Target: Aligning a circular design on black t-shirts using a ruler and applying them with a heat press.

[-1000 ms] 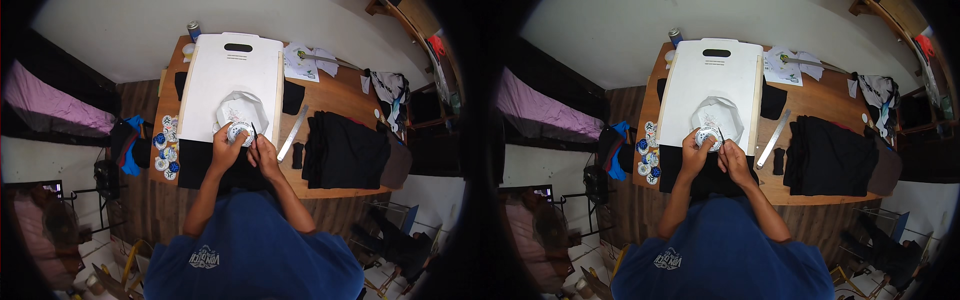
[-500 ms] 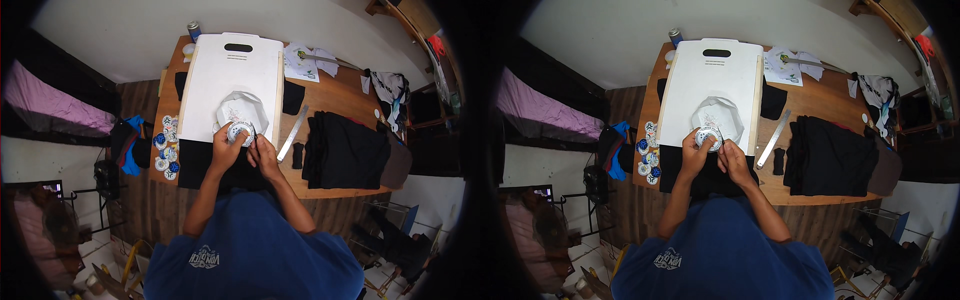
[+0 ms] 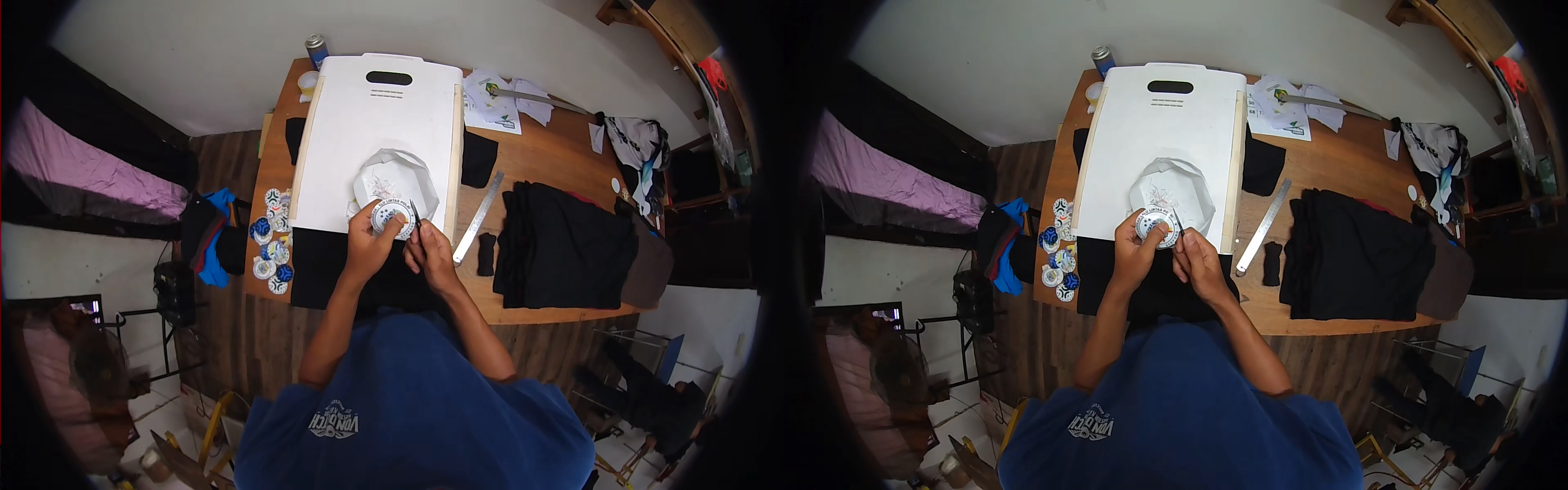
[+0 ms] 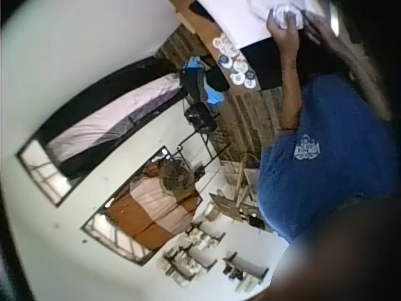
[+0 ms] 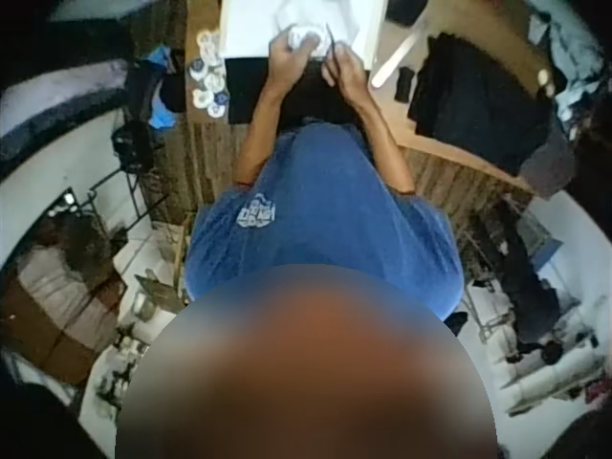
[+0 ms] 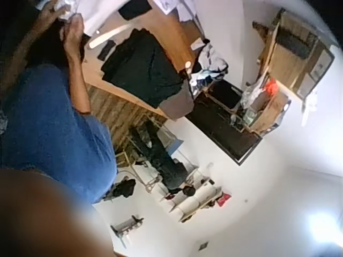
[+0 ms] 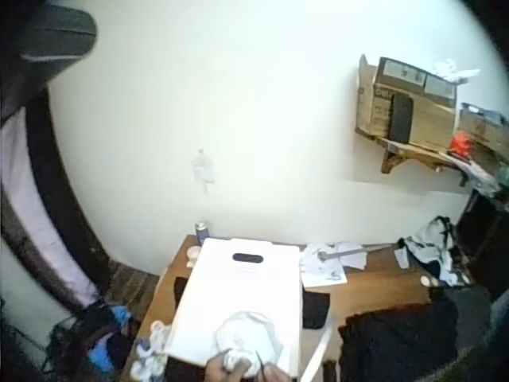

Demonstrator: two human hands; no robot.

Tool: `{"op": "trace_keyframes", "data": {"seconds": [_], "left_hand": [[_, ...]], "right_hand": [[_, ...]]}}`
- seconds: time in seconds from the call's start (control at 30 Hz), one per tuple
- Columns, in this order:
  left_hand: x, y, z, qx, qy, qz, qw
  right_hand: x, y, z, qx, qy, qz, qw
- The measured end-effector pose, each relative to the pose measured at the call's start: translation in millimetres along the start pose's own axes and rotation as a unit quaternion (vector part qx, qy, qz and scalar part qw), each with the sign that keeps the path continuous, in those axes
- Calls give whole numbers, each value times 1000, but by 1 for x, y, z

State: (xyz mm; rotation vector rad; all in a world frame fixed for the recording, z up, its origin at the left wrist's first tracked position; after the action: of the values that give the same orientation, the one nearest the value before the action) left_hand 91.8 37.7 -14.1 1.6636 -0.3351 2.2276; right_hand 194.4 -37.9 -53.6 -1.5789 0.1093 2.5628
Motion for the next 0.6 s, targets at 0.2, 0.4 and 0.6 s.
{"op": "trace_keyframes", "data": {"seconds": [0.2,0.4,0.6], "left_hand": [[-1,0,-1,-3,-4,-1,1000],[-1,0,0,-5,-6,2,1000],[1,1,-1,-4,-9,5,1000]], "right_hand": [[0,0,1,5,7,2,1000],[-2,0,-1,8,4,-1,1000],[-2,1,2,-1,6,-3,1000]]}}
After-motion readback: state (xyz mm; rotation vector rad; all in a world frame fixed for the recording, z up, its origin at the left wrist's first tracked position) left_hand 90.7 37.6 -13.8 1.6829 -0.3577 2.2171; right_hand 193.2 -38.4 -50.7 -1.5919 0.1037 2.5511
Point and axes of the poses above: each hand's wrist, its own y-axis away from the middle knuckle, its own z-axis out of the palm, x = y × z, the point moved 8 cm from there along -y, towards the middle knuckle, and after that the axes turned 3 degrees about -z, right-handed, at the moved point
